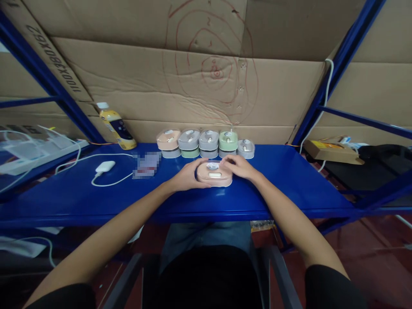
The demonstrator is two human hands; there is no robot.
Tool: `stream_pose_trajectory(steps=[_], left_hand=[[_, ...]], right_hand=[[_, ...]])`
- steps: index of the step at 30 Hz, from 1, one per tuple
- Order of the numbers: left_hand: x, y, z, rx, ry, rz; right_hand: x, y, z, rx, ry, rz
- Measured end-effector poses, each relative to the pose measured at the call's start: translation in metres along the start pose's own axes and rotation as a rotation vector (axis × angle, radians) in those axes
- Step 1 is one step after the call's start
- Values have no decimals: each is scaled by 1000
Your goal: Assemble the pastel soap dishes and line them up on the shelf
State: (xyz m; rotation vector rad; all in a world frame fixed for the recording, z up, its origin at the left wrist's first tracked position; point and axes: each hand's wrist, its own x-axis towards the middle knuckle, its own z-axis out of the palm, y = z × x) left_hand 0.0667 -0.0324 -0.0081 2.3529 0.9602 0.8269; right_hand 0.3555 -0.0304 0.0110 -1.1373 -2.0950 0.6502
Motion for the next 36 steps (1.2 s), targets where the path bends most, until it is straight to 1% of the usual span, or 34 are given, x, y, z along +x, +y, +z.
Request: stream_pose_trajectory(steps=[2,3,5,7,8,10,12,15,18,20,22,25,28,31,34,36], left_hand=[[0,-1,2,-1,-4,-2],[0,-1,3,-1,-8,-2],[0,-3,5,-16,-19,5],[0,-5,6,-41,-34,8],[0,-7,5,-52,-43,6],[-1,-9,4,-54,-56,-2],[-2,-12,0,-19,-48,-5],[-2,-13,-8,51,-29,47],[-2,-14,-14,83,-73,109],[-1,-14,-14,96,-100,122],[0,-13,-13,95,-107,142],[1,-13,-16,77,-96,151],[2,-18,-29,93,-39,86],[0,-31,-50,148,27,11],[-6,-49,-68,215,9,-79],[-10,-59,-76,260,-7,-140]], right_hand=[[-2,-5,4,-158,41,-107],[-3,-8,7,-215,38,-155],[-5,-15,15,-279,-23,-232],[-7,-21,22,-300,-95,-261],[-7,-23,25,-306,-112,-263],[-6,-24,24,-304,-99,-263],[-5,-21,17,-283,-53,-262],[-6,-10,-6,-245,38,-201],[-8,5,-30,-250,88,-57],[-9,12,-41,-280,80,44],[-9,16,-47,-308,56,115],[-9,15,-49,-306,6,153],[-10,10,-50,-308,-58,160],[-10,9,-52,-365,-118,151],[-10,14,-53,-419,-181,159],[-9,19,-52,-444,-199,176]])
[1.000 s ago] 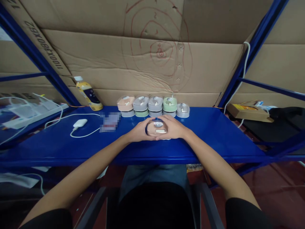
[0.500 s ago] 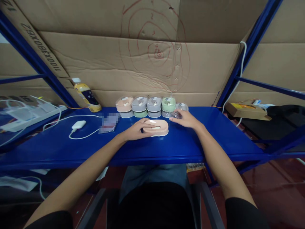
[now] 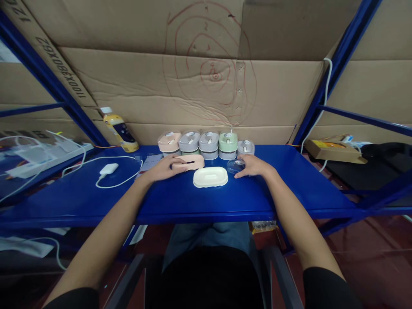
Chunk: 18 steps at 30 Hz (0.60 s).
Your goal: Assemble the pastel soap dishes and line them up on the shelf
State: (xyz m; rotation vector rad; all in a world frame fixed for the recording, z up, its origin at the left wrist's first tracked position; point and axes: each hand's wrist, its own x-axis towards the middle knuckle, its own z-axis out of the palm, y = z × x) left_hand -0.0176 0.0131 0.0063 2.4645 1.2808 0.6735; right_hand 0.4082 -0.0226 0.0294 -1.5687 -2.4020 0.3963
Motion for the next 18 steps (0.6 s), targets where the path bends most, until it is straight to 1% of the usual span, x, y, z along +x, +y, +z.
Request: stream_pose_trajectory(steps=[3,7,12,15,18], left_hand=[[-3,-11,-1,44,-17,-27],[-5,-15,0,65,-6,-30],[-6,-10,1,7,18,-19],[-7,-3,0,-11,45,-19],[-6,3,-3,-29,47,-17]], right_hand=[[3,7,5,-22,-4,20],[8,16,12,-23,29,-19],[10,22,18,-44,39,-29],[11,25,19,-20,42,-35],[11,27,19,7,50,-26]])
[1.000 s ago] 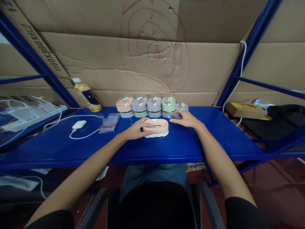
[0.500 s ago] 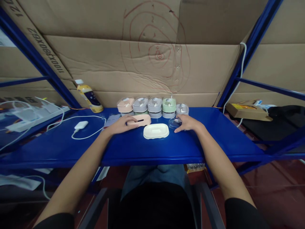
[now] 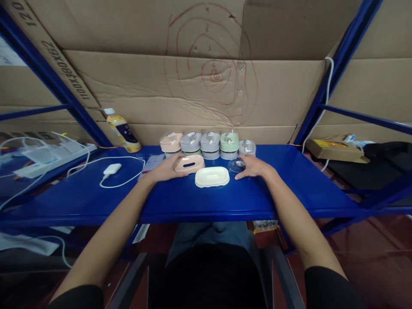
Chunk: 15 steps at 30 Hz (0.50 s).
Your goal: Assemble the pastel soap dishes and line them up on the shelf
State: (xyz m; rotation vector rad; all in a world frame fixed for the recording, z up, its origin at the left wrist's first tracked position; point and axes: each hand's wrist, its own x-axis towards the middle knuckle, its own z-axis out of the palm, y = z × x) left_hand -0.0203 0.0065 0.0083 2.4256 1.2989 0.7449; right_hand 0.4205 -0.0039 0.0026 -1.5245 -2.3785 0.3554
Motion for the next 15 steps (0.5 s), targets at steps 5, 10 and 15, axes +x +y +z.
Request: stream_pose_trajectory(steps=[5,10,15], left_hand=[[-3,22,3,-39,130,0],[-10,65,30,-155,142,155],[-13,82,54,-75,-11,169]], right_hand=[[-1,2,-4,5,15,-53],[-2,-2,-8,-24,-8,-16],[0,-2,-5,0,-5,-48]])
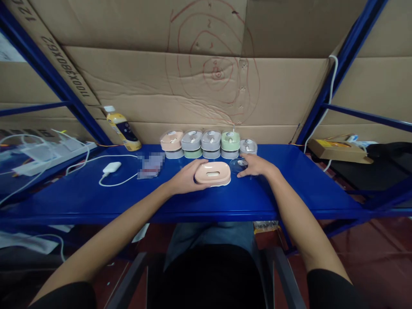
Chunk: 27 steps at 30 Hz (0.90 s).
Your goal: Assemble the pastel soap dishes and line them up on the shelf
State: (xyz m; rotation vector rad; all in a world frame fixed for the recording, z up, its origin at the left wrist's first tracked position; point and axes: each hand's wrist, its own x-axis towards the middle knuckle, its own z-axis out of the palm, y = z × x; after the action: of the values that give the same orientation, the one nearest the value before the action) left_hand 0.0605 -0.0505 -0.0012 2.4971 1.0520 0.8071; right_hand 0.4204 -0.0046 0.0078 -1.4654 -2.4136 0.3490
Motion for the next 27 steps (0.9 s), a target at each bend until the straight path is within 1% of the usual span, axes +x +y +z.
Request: stream_pose_trajectory(steps=[4,7,9,11,14,15,17,19,21,24,27], left_hand=[[1,-8,6,-42,-22,-38],[3,-17,9,-113,-30,-55],[5,-22,13,-170,-34,-51],[6,-24,17,-220,-33,-38],[8,-24,21,-264,-31,-28],[8,-22,22,-271,-33,-25],[9,-20,22,-285,-48,-16],[9,-18,21,-290,-57,-17],[9,-19,20,-280,-55,-29],[8,-21,20,-252,-44,-28],[6,-22,18,-231,-46,-7]], right_hand=[[-1,-1,-2,-22,27,32],[-8,-13,-13,-40,102,43],[-13,-29,-19,-5,190,-8],[-15,-51,-18,72,240,-121],[-11,-83,-4,134,175,-302],[-8,-90,3,126,159,-336],[-2,-100,17,98,143,-360],[2,-102,26,76,142,-360],[3,-100,31,75,135,-366],[3,-97,30,104,97,-375],[1,-94,25,109,20,-352]])
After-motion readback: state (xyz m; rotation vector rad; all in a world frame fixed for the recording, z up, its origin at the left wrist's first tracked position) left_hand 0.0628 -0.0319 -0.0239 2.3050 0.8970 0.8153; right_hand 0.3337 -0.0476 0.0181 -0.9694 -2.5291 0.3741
